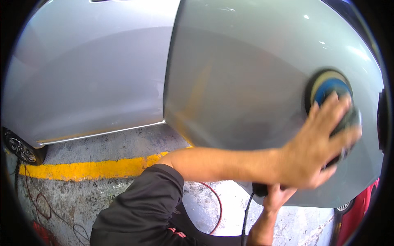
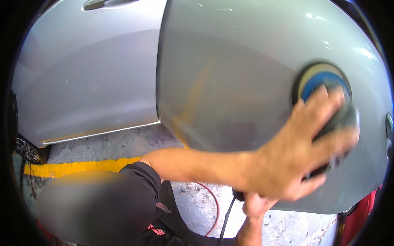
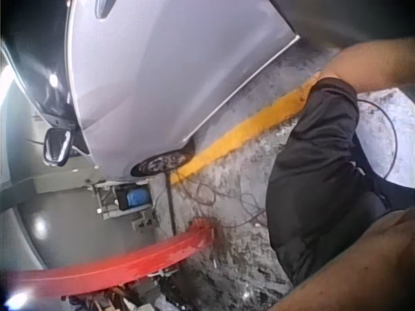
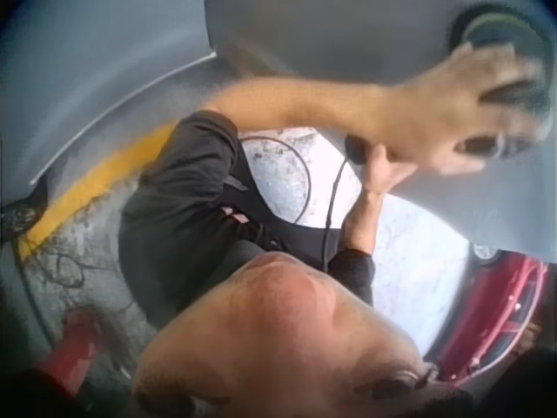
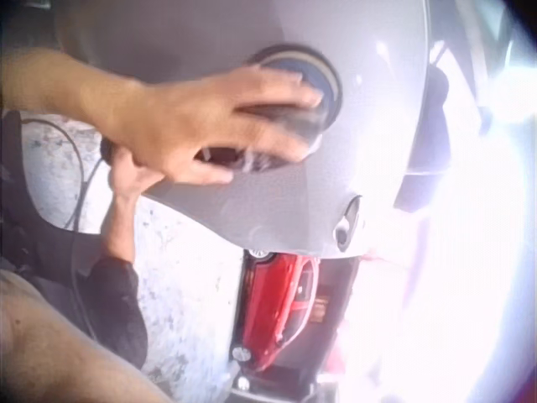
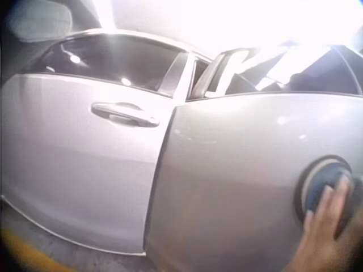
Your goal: The person uses a rotary polisher to buff the exterior of a silver car, focusing on the driver-side door and front fender. They apply polishing compound to the pad and move the tool in circular motions across the paint surface.
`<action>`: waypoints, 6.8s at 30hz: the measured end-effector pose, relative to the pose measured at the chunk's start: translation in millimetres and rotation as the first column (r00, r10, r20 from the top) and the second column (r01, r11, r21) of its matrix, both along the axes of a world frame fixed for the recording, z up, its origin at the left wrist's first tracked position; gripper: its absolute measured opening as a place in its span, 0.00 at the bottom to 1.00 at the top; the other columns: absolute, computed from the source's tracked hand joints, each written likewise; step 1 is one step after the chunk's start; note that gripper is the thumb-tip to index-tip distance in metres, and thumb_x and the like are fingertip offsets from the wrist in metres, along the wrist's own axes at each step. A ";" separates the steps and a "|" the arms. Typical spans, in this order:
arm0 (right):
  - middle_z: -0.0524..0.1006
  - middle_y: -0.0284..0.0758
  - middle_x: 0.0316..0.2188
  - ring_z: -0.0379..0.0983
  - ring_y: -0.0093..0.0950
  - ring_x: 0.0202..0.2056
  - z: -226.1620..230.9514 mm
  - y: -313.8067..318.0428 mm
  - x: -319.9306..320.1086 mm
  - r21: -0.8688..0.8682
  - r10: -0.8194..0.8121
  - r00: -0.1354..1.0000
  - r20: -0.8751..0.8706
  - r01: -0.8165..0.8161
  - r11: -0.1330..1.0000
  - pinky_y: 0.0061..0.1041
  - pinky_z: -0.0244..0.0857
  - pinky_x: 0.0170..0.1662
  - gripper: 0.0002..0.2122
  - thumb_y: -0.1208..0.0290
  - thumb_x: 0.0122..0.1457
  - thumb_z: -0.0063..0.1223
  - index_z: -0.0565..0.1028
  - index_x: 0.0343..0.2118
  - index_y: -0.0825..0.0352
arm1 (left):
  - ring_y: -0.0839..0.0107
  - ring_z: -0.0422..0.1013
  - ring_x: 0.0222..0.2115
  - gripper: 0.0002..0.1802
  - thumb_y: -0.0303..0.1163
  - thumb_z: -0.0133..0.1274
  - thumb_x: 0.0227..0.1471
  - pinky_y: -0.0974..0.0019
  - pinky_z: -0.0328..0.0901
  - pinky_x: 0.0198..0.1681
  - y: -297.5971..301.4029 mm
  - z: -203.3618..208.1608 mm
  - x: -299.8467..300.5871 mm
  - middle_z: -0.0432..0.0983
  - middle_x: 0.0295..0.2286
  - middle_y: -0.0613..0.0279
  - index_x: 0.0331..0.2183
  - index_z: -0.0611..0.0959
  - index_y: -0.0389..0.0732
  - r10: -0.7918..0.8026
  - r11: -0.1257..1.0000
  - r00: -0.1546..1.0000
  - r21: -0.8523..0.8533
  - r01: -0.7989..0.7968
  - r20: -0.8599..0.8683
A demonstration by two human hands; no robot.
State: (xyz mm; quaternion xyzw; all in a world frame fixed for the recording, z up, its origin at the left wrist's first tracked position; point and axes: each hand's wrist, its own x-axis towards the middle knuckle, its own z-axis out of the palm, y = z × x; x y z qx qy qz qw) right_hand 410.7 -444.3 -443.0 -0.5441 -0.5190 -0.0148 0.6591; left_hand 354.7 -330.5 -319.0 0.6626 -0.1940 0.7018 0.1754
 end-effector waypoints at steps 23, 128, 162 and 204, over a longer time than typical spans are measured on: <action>0.81 0.54 0.50 0.82 0.46 0.52 -0.8 205.4 -162.2 -0.433 0.231 0.930 0.285 -0.090 0.897 0.41 0.74 0.57 0.47 0.57 0.49 0.76 0.61 0.66 0.76 | 0.54 0.61 0.66 0.52 0.30 0.70 0.51 0.54 0.61 0.67 224.3 -118.5 -218.3 0.56 0.67 0.42 0.71 0.60 0.38 0.254 0.881 0.965 -0.427 -0.203 0.065; 0.80 0.53 0.52 0.79 0.52 0.52 -174.4 157.5 -115.3 -0.657 0.277 0.833 0.480 0.132 0.742 0.45 0.73 0.56 0.50 0.72 0.44 0.71 0.57 0.74 0.55 | 0.67 0.71 0.54 0.35 0.40 0.62 0.58 0.61 0.67 0.60 176.2 -340.1 -168.3 0.73 0.53 0.54 0.62 0.73 0.34 0.069 0.442 0.887 -0.812 0.382 0.456; 0.79 0.39 0.42 0.75 0.37 0.45 -328.1 -270.6 161.5 -0.724 -0.397 0.918 -0.027 0.256 0.641 0.35 0.72 0.49 0.19 0.67 0.60 0.52 0.76 0.52 0.69 | 0.57 0.61 0.63 0.68 0.46 0.67 0.54 0.53 0.56 0.67 -166.4 -466.1 38.7 0.59 0.63 0.45 0.75 0.34 0.48 -0.884 -0.224 0.333 -0.923 0.311 0.327; 0.78 0.49 0.50 0.79 0.49 0.51 -279.5 116.7 -60.8 -0.773 0.343 0.768 0.540 0.292 0.563 0.47 0.74 0.54 0.41 0.67 0.48 0.71 0.64 0.66 0.65 | 0.63 0.80 0.44 0.39 0.67 0.45 0.62 0.57 0.73 0.53 146.4 -494.3 -142.8 0.84 0.44 0.56 0.51 0.82 0.39 -0.304 -0.218 0.733 -0.794 0.568 0.608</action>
